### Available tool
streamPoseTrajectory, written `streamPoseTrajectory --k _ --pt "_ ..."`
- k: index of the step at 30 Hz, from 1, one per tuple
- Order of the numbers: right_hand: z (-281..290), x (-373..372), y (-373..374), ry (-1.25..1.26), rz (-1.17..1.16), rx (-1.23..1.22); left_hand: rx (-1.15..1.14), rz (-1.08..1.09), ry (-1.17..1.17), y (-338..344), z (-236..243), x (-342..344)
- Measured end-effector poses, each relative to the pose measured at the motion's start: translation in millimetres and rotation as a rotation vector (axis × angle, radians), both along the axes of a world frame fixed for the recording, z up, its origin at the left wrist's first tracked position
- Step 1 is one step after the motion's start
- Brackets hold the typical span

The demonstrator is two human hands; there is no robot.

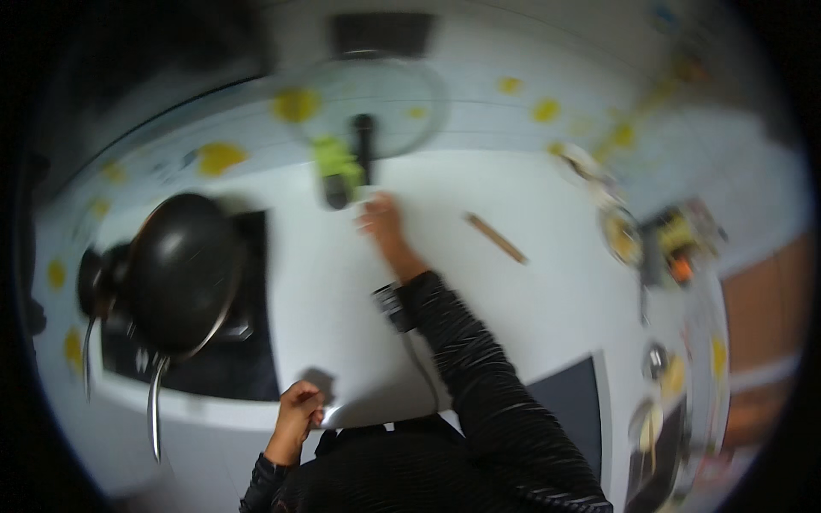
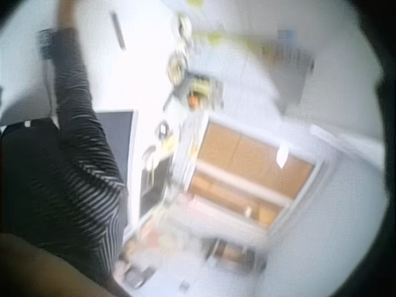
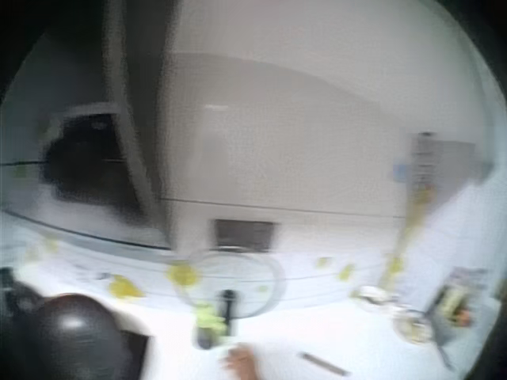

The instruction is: The person pours oil into a frying pan on a gas stove, then stirs a batter in a bowl with chopsticks. They pour the batter into the pan and spread it with a wooden spatula to form a pancake.

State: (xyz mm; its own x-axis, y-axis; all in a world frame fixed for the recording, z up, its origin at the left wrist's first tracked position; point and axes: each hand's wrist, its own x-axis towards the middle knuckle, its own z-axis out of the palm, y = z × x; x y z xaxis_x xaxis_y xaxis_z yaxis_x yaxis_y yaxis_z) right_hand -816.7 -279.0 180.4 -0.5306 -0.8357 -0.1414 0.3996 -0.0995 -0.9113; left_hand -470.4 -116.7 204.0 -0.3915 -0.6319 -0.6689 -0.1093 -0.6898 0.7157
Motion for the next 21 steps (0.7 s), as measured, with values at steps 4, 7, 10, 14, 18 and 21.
streamPoseTrajectory --k 4,7,10,14,18,21 --pt "8 15 89 0.046 0.178 0.084 -0.075 -0.310 0.110 -10 -14 -40" --pt "31 29 187 0.368 0.159 0.127 -0.037 -0.553 0.062 3 -15 -72" --pt "44 45 280 0.359 -0.003 0.496 -0.021 -0.806 0.039 17 -9 -102" --pt "28 57 417 0.163 -0.387 0.436 -0.061 -0.992 0.179 58 -3 -137" --pt "4 76 556 -0.234 -0.799 0.349 -0.093 -1.121 0.141 124 0 -175" --pt "0 98 650 -0.318 -0.913 0.395 -0.014 -1.198 0.123 190 1 -204"
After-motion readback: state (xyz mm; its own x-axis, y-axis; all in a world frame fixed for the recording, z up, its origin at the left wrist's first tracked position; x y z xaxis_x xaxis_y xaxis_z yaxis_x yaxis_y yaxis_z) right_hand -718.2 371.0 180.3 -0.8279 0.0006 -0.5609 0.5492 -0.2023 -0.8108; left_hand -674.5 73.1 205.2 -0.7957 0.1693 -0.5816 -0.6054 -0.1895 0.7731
